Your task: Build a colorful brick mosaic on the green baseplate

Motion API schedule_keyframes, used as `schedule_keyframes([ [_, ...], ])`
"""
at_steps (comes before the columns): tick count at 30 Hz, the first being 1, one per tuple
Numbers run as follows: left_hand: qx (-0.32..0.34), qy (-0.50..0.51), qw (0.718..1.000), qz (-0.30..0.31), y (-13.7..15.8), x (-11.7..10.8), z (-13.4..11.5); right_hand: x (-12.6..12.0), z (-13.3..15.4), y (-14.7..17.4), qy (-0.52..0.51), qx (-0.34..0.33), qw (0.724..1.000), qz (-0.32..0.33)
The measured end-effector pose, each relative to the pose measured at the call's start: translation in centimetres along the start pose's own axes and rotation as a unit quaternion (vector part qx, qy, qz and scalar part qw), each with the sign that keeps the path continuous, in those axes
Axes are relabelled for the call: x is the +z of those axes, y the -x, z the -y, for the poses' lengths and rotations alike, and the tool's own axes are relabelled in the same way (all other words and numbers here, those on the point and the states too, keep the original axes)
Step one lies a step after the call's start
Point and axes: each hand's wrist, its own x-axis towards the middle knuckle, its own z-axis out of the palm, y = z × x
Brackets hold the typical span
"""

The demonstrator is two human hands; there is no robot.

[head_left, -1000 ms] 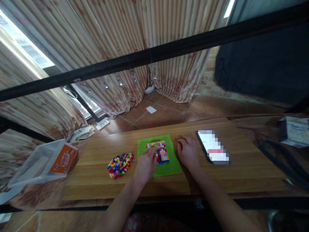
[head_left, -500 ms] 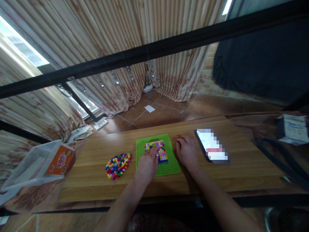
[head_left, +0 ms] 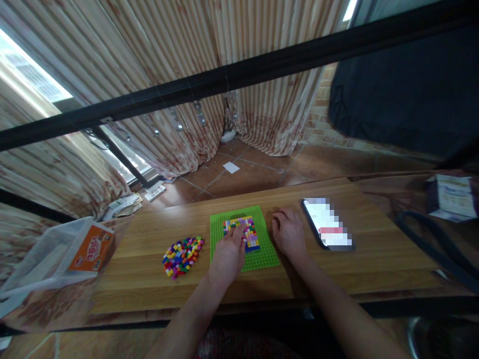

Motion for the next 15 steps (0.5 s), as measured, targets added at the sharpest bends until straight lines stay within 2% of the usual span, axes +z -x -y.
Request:
schedule_keyframes([
  [15, -0.028, 0.071, 0.995, -0.061, 0.11, 0.48, 0.04, 0.05, -0.03, 0.05, 0.009, 0.002, 1.0, 0.001],
])
